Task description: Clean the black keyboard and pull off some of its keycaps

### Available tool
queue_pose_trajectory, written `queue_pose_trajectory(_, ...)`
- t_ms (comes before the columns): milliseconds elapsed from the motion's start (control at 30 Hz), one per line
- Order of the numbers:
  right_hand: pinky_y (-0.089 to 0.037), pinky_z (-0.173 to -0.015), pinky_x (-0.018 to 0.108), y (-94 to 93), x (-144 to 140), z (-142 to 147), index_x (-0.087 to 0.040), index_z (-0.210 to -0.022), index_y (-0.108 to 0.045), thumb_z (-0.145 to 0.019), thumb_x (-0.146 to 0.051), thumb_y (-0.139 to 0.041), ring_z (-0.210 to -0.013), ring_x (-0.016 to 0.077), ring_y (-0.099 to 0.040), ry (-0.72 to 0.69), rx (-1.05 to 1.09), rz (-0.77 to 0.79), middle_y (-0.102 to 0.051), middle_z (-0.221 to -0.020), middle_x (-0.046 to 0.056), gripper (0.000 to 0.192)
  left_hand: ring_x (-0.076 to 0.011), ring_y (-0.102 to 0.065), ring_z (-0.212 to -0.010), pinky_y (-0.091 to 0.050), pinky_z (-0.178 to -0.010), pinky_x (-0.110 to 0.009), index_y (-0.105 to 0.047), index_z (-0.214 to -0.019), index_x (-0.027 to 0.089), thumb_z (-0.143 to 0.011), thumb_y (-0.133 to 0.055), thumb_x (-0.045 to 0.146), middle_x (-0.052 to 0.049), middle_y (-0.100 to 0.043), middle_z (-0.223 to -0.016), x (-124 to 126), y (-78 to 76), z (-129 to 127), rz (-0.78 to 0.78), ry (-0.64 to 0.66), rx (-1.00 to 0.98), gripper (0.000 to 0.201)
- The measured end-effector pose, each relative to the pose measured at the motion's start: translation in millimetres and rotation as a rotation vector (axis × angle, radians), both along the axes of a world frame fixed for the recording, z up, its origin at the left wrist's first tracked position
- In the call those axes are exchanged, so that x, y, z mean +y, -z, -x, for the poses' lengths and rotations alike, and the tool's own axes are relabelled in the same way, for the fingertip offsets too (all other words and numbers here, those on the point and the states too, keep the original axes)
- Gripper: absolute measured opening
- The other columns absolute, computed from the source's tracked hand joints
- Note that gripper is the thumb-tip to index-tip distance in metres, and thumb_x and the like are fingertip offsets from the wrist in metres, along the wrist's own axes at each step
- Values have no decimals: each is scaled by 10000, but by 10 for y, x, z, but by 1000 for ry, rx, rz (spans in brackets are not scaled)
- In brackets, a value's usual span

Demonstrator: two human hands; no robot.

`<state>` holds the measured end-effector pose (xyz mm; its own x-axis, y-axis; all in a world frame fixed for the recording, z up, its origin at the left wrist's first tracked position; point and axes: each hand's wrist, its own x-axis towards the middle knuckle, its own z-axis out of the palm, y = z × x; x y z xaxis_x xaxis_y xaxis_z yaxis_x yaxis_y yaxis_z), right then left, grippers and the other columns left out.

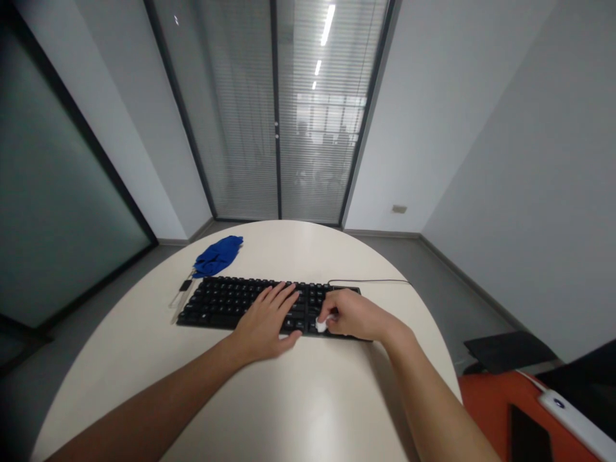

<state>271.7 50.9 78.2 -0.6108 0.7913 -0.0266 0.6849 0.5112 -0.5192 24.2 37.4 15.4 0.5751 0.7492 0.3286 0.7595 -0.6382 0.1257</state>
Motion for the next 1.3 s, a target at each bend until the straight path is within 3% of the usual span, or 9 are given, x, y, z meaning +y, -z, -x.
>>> queue_pose_trajectory(133,-437,-596,210,-13,-27,-47,-204,-797,-779,-627,-61,-611,-672,141,-616,22,-33,96,-715,-813,9,278,-324,-290,-1457,-203,-1209,-488,-419,-1476,152,-866,-546,551,-107,-349,-1585,2,1,-1,-2,3,-4,740)
queue_pose_trajectory(367,-470,-731,241,-22,-19,82,-210,-828,-782,-669,-42,-573,-786,164,-648,-56,13,-41,-725,-865,25,311,-324,-290,-1458,-220,-1201,-491,-427,-1468,148,-864,-548,544,-115,-356,-1580,0,-33,-13,-7,13,-7,732)
queue_pose_trajectory(567,-478,-762,245,-34,-27,92,-219,-856,-767,-675,-23,-562,-826,165,-653,-72,75,-61,-725,-881,10,337,-326,-289,-1459,-215,-1203,-491,-421,-1472,149,-866,-551,541,-118,-359,-1578,-5,-19,-6,-9,10,-7,733)
queue_pose_trajectory(800,-498,-873,322,110,118,75,-205,-993,-734,-861,-117,-524,-926,194,-649,197,255,-270,-698,-1023,66,263,-334,-280,-1463,-208,-1203,-508,-392,-1487,145,-874,-543,537,-130,-337,-1587,-15,-39,-3,-18,19,-8,743)
queue_pose_trajectory(933,-482,-944,361,259,208,64,-217,-1022,-750,-874,-117,-518,-1012,218,-634,174,157,-286,-697,-1070,75,293,-339,-289,-1455,-198,-1207,-507,-394,-1490,149,-872,-553,524,-130,-351,-1579,-39,-85,-12,-23,5,-18,740)
queue_pose_trajectory(1133,-480,-910,319,217,186,11,-201,-951,-763,-794,-75,-540,-984,210,-645,201,46,-214,-709,-1043,64,301,-356,-332,-1425,-205,-1194,-530,-452,-1447,176,-915,-487,518,-117,-422,-1536,9,-60,31,-58,-167,-62,633)
queue_pose_trajectory(1300,-468,-738,269,158,171,-186,-206,-858,-748,-762,-150,-599,-800,182,-649,342,-44,-152,-719,-907,37,186,-413,-344,-1398,-194,-1162,-605,-517,-1387,190,-915,-472,520,-132,-453,-1507,94,-60,145,-80,-364,-37,578)
